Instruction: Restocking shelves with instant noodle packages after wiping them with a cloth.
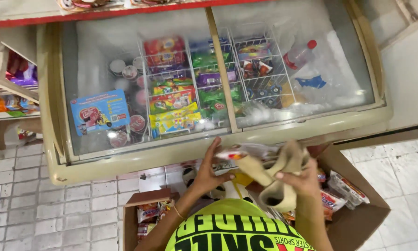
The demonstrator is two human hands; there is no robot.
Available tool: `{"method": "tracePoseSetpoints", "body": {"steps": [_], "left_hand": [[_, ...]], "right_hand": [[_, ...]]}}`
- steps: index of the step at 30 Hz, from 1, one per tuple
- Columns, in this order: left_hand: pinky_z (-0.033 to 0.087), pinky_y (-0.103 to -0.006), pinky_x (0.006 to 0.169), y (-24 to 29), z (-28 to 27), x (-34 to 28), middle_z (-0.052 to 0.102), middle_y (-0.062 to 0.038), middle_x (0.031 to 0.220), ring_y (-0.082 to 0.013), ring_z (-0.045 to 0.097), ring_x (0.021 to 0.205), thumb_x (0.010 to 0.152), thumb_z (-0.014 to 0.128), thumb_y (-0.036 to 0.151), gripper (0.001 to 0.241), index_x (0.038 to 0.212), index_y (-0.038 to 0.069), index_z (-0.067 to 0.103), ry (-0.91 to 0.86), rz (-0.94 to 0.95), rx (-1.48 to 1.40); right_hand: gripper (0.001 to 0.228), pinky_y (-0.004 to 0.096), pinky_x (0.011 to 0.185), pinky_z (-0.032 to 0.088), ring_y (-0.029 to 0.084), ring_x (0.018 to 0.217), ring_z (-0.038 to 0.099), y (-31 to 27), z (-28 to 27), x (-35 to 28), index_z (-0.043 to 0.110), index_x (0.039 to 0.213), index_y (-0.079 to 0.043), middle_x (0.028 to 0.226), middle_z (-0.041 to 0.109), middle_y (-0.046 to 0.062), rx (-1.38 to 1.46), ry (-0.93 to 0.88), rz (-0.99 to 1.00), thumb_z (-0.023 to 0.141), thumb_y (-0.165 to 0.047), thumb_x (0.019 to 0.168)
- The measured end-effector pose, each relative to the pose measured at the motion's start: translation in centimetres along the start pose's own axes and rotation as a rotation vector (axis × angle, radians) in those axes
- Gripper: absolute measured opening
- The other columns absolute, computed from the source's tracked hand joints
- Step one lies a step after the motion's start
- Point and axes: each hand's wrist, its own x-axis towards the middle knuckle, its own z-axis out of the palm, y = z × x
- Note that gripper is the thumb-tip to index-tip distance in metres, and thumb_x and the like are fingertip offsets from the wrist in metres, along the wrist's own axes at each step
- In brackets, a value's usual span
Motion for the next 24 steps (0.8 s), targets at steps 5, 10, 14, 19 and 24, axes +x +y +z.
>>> {"method": "tracePoseSetpoints", "body": {"steps": [5, 10, 14, 19, 24], "left_hand": [[0.029, -0.0632, 0.112, 3.1, -5.3, 0.6, 0.045, -0.023, 0.149, -0.0481, 0.036, 0.14, 0.069, 0.087, 0.0, 0.087, 0.145, 0.003, 0.047, 0.015, 0.105, -0.117], [0.056, -0.0436, 0.087, -1.9, -9.8, -0.2, 0.077, -0.017, 0.097, -0.0224, 0.069, 0.094, 0.063, 0.097, 0.007, 0.056, 0.114, -0.001, 0.074, 0.198, 0.082, -0.243], [0.057, -0.0441, 0.084, -1.4, -13.2, 0.9, 0.077, -0.017, 0.097, -0.022, 0.069, 0.088, 0.085, 0.082, 0.02, 0.037, 0.114, -0.002, 0.072, 0.398, 0.03, -0.197], [0.06, -0.0451, 0.081, -2.0, -16.0, 2.3, 0.073, -0.015, 0.104, -0.0254, 0.069, 0.092, 0.091, 0.078, 0.027, 0.039, 0.119, 0.003, 0.064, 0.618, -0.081, -0.354], [0.068, -0.0466, 0.059, 2.3, -17.9, 5.3, 0.071, -0.023, 0.095, -0.0335, 0.076, 0.074, 0.099, 0.065, 0.032, 0.045, 0.121, -0.004, 0.051, 0.76, -0.224, -0.606]], "right_hand": [[0.039, 0.037, 0.078, 0.058, 0.02, 0.084, 0.073, -3.0, 10.7, 3.2, 0.076, 0.095, -0.001, 0.088, 0.078, 0.011, 0.322, -0.174, 0.144, 0.092, 0.006, 0.06], [0.062, 0.052, 0.081, 0.06, 0.036, 0.089, 0.074, 3.2, 14.7, 9.8, 0.061, 0.123, 0.005, 0.104, 0.073, 0.021, 0.438, 0.11, 0.522, 0.084, 0.002, 0.065], [0.061, 0.047, 0.078, 0.06, 0.031, 0.085, 0.075, -1.0, 22.3, 14.4, 0.06, 0.131, -0.001, 0.104, 0.074, 0.017, 0.464, 0.198, 0.773, 0.082, -0.016, 0.077], [0.047, 0.05, 0.071, 0.061, 0.036, 0.077, 0.076, 4.8, 22.7, 18.5, 0.067, 0.115, -0.003, 0.095, 0.076, 0.021, 0.475, 0.298, 0.874, 0.086, -0.022, 0.077], [0.036, 0.043, 0.078, 0.065, 0.027, 0.084, 0.078, 6.2, 21.4, 22.0, 0.069, 0.114, -0.007, 0.093, 0.075, 0.011, 0.322, 0.292, 0.372, 0.084, -0.018, 0.084]]}}
